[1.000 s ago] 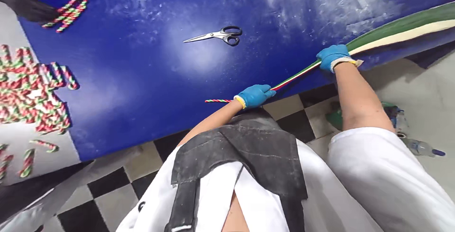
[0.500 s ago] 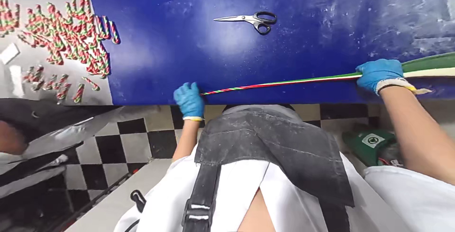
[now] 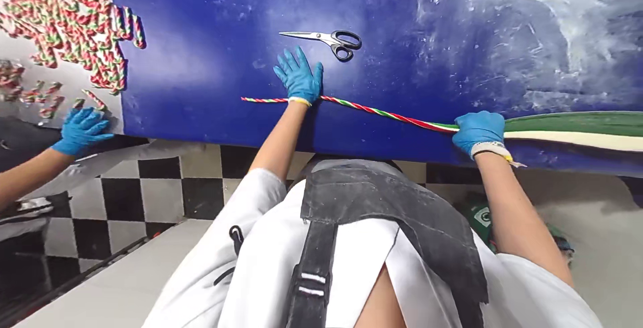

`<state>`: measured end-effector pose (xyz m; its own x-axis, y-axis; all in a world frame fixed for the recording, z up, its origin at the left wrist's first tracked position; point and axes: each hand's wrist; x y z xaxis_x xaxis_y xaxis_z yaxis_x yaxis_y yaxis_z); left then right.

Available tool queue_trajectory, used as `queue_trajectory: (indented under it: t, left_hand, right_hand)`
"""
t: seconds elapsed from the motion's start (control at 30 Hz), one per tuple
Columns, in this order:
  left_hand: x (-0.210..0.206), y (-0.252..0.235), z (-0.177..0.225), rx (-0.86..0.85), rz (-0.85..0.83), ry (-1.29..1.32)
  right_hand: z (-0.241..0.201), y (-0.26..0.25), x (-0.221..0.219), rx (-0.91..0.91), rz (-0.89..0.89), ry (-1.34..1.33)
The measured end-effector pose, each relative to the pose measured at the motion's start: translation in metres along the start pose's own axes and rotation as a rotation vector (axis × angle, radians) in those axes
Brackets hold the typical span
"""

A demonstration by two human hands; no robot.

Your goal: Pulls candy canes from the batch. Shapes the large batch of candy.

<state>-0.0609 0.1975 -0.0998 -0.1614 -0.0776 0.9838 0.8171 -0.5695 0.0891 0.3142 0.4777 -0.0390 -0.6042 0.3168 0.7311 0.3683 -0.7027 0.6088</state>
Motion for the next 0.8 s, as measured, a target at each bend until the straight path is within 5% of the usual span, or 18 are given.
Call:
queue_trajectory:
  t: [0.1, 0.17, 0.3, 0.4, 0.6, 0.8]
  left_hand:
    - [0.011, -0.015, 0.025, -0.045, 0.139, 0.043]
    - [0.020, 0.009, 0.080, -0.309, 0.098, 0.150]
    - [-0.007, 0.103, 0.219, -1.082, -0.242, 0.229]
    - [-0.013, 0.144, 0.260, -1.083, -0.528, 0.264]
    - [0.018, 0.118, 0.172, -1.057, -0.910, 0.478]
    - [0.068, 0.101, -0.028, -0.940, -0.953, 0.492]
  right_hand:
    - [0.005, -0.001, 0.000, 0.052, 0.012, 0.019]
    - [0.008, -0.003, 0.002, 0.102, -0.020, 0.016]
    - [-0.003, 0.002, 0.008, 0.168, -0.101, 0.000]
    - [-0.025, 0.014, 0.010, 0.155, -0.144, 0.034]
    - [-0.044, 0.015, 0.011, 0.037, -0.173, 0.130]
    - [-0.057, 0.012, 0.012, -0.076, -0.192, 0.155]
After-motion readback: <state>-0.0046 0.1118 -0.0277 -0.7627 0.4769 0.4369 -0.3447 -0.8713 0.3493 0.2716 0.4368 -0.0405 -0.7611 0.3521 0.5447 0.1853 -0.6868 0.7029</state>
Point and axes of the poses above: each hand's wrist, its own y-axis away from the middle knuckle, its own x-axis out of the back of the hand, z = x × y, and after that the axes turned 12 degrees about -x, right-handed
